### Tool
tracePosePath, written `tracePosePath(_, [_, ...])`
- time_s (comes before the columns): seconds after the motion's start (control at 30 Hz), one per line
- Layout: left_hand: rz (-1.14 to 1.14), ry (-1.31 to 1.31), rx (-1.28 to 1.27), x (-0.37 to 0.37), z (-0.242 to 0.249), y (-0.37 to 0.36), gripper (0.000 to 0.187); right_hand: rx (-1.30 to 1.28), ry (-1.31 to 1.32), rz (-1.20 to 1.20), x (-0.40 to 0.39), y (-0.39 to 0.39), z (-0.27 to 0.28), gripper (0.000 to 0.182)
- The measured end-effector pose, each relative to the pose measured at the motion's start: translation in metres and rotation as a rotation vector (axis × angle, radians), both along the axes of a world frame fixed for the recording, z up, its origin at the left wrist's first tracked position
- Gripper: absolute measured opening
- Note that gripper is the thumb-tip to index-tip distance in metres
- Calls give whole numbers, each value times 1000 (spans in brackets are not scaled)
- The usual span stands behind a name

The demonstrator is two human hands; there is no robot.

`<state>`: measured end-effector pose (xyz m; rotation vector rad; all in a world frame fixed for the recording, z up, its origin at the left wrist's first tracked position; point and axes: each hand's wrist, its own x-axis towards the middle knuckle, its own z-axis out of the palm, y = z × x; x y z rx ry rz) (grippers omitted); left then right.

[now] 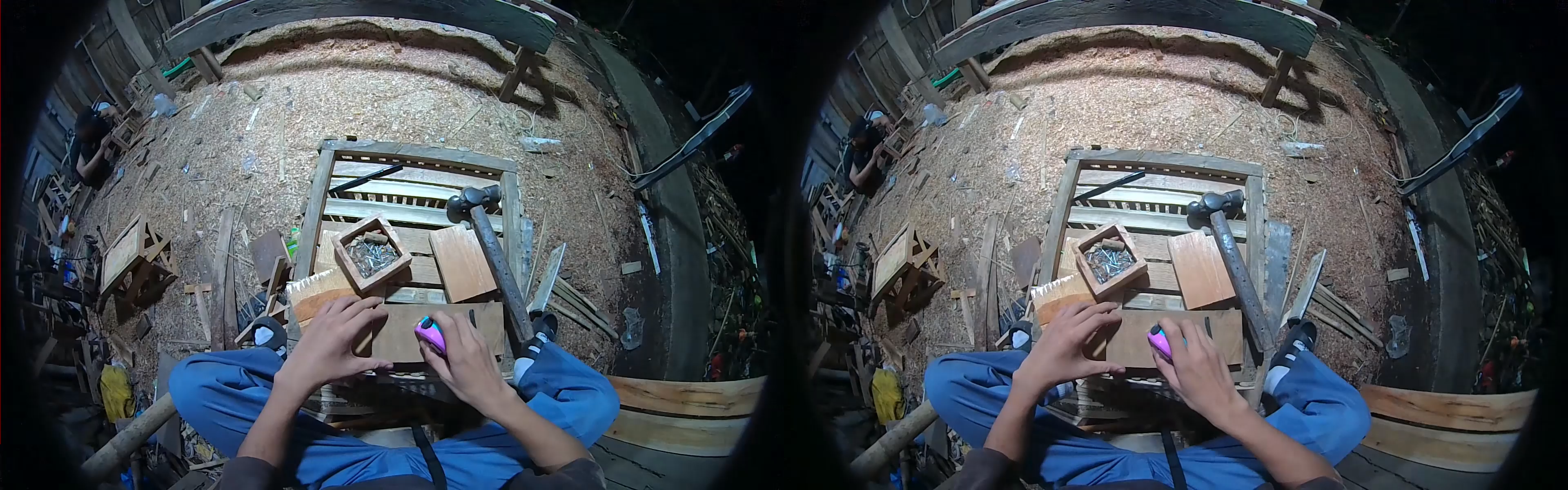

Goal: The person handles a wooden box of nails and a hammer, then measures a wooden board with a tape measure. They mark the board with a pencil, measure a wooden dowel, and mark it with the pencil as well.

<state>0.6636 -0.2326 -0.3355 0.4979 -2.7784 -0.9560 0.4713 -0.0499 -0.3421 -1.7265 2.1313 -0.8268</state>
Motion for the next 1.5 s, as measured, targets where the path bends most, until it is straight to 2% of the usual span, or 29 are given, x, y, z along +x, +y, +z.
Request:
tracePosePath(0.07, [3,35,0,1,-5,-1,71,-15,-39,1,-1,-1,-5,57])
tracePosePath(0.13, [109,75,132,2,-11,-2,56,-28,-78,9,-2,-3,-6,60])
tracePosePath(0.17, [115,76,132,4,-11,-3,56,-53,-76,28,-3,-4,-5,60])
tracePosePath(0.23, [138,38,65,6,-8,-5,44,-76,-75,52,-4,-6,-5,60])
tracePosePath(0.37, [184,51,33,7,-7,-2,40,-96,-104,85,-4,-13,-7,63])
tracePosePath(0.87, [233,143,7,11,-23,5,55,-118,-80,122,25,-67,-10,60])
tracePosePath(0.97, [258,156,-19,13,-16,2,52,-77,-90,110,24,-65,-7,60])
tracePosePath(1.07, [193,108,94,12,-13,1,49,-102,-84,129,19,-56,-2,60])
tracePosePath(1.23, [162,109,52,9,-10,1,47,-52,-97,107,11,-33,2,59])
tracePosePath(1.5, [90,31,26,3,-11,6,54,55,-139,84,-6,4,10,61])
